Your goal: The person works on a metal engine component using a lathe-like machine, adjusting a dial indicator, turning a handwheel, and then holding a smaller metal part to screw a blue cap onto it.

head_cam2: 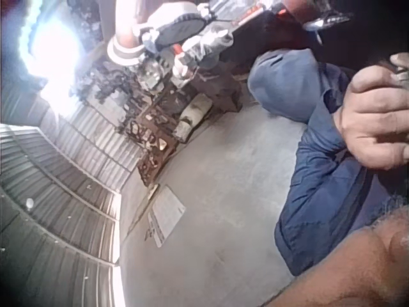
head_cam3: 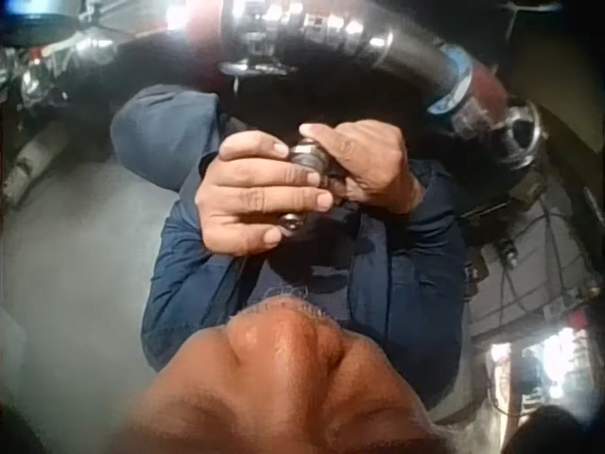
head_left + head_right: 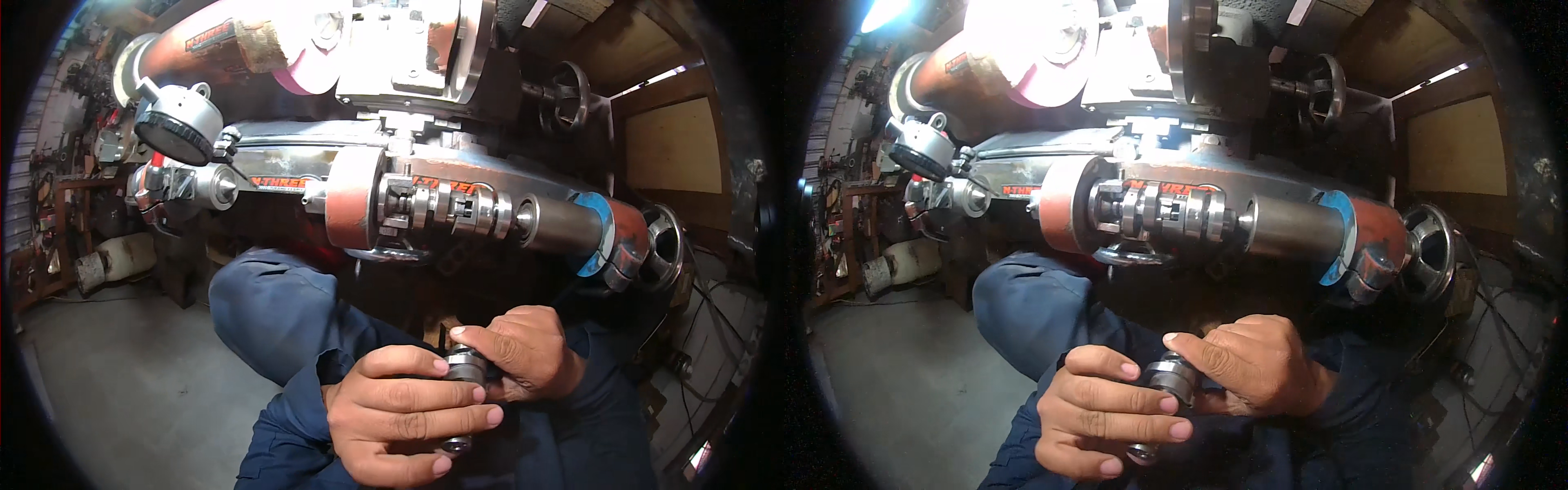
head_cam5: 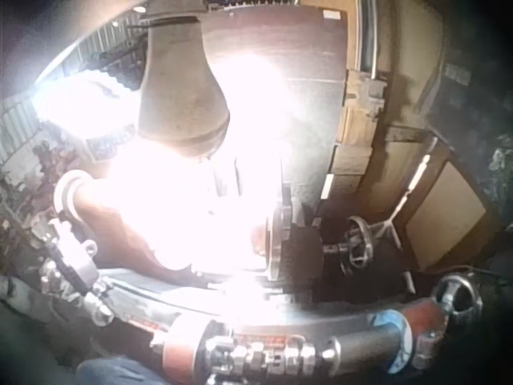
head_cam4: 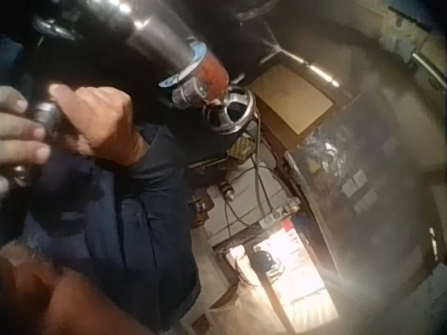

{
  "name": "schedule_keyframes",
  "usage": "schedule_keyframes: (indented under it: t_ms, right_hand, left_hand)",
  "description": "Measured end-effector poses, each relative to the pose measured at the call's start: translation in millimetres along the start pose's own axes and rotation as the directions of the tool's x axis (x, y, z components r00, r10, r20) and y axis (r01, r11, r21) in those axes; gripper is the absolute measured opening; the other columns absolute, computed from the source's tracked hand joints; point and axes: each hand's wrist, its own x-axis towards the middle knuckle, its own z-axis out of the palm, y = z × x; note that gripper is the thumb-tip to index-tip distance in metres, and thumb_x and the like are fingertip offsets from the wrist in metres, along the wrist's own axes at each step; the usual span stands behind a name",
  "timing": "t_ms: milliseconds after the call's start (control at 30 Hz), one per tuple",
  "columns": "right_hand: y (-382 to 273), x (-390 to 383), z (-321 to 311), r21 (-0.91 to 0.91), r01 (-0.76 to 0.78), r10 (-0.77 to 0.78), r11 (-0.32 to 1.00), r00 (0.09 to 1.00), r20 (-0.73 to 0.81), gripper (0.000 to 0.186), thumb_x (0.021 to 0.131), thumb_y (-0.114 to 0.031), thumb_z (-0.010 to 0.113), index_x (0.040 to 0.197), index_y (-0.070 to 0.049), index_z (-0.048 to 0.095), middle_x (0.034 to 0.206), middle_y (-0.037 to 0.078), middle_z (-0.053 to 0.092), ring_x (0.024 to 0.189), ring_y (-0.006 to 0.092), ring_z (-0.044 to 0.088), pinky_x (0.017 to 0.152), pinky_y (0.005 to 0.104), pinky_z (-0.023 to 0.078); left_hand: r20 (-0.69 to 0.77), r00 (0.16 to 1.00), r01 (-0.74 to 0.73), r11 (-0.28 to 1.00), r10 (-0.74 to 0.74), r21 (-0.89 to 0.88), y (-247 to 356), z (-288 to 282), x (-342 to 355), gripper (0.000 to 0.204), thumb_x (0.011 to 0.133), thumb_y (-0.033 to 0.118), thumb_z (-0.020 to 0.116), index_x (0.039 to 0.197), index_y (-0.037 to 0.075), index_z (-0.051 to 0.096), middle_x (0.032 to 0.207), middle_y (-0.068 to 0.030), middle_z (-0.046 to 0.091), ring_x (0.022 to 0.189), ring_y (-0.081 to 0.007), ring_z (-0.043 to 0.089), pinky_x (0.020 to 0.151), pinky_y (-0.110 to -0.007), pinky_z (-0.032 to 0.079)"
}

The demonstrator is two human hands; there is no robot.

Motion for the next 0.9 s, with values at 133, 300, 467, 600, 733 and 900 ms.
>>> schedule_keyframes:
  t_ms: [133, 300, 467, 600, 733, 900]
  right_hand:
    - [-4.5, 4.9, -10.5, -0.012, -0.055, 0.055, 0.998, 0.997, 0.055, 0.045, 0.074, -0.020, 0.082, 0.109, 0.003, 0.066, 0.074, 0.013, 0.067, 0.061, 0.0244, 0.069, 0.054, 0.0322, 0.053]
    - [5.3, -1.8, -3.3, 0.073, -0.168, 0.163, 0.983, 0.984, 0.076, 0.044, 0.068, -0.021, 0.083, 0.103, 0.000, 0.067, 0.074, 0.013, 0.067, 0.062, 0.0281, 0.068, 0.055, 0.0342, 0.053]
    - [12.7, -10.6, 1.0, 0.141, -0.313, 0.295, 0.939, 0.946, 0.136, 0.028, 0.071, -0.019, 0.077, 0.094, -0.006, 0.069, 0.070, 0.013, 0.064, 0.059, 0.0274, 0.065, 0.054, 0.0351, 0.050]
    - [15.8, -15.6, 1.3, 0.181, -0.397, 0.360, 0.900, 0.910, 0.203, 0.028, 0.075, -0.023, 0.077, 0.095, -0.004, 0.070, 0.069, 0.013, 0.063, 0.057, 0.0249, 0.063, 0.055, 0.0348, 0.048]
    - [13.4, -13.2, -4.6, 0.238, -0.517, 0.450, 0.822, 0.846, 0.285, 0.027, 0.080, -0.024, 0.076, 0.093, -0.001, 0.069, 0.071, 0.014, 0.064, 0.058, 0.0214, 0.062, 0.057, 0.0333, 0.048]
    - [16.7, -14.2, -7.9, 0.167, -0.547, 0.485, 0.820, 0.820, 0.304, 0.031, 0.083, -0.021, 0.077, 0.101, 0.002, 0.068, 0.081, 0.016, 0.067, 0.066, 0.0207, 0.065, 0.062, 0.0316, 0.051]
  left_hand:
    - [0.135, 0.987, -0.114, 0.971, 0.087, 0.209, -6.2, -13.3, 2.7, 0.017, 0.091, 0.011, 0.068, 0.105, 0.011, 0.059, 0.101, -0.0124, 0.076, 0.096, -0.0222, 0.072, 0.084, -0.033, 0.048]
    - [0.027, 0.998, 0.056, 0.978, -0.063, 0.202, -28.2, -14.6, -6.8, 0.035, 0.081, 0.006, 0.078, 0.109, 0.002, 0.059, 0.105, -0.0199, 0.073, 0.091, -0.0296, 0.072, 0.077, -0.040, 0.056]
    - [0.055, 0.988, 0.120, 0.952, -0.141, 0.281, -40.8, -15.1, -7.9, 0.020, 0.090, 0.011, 0.072, 0.100, 0.003, 0.057, 0.090, -0.0196, 0.073, 0.077, -0.0299, 0.070, 0.068, -0.035, 0.055]
    - [0.036, 0.915, 0.399, 0.915, -0.401, 0.060, -48.9, -13.6, -29.8, 0.019, 0.094, 0.012, 0.067, 0.101, 0.003, 0.051, 0.096, -0.0158, 0.070, 0.086, -0.0225, 0.067, 0.076, -0.033, 0.054]
    - [0.031, 0.700, 0.615, 0.580, -0.713, -0.534, -47.8, 13.9, -32.5, 0.024, 0.099, 0.013, 0.060, 0.117, 0.001, 0.051, 0.111, -0.0144, 0.068, 0.104, -0.0193, 0.065, 0.094, -0.036, 0.052]
    - [0.059, 0.652, 0.618, 0.485, -0.756, -0.619, -54.6, 25.4, -39.9, 0.022, 0.102, 0.013, 0.055, 0.120, 0.000, 0.057, 0.113, -0.0151, 0.068, 0.111, -0.0228, 0.065, 0.098, -0.037, 0.051]
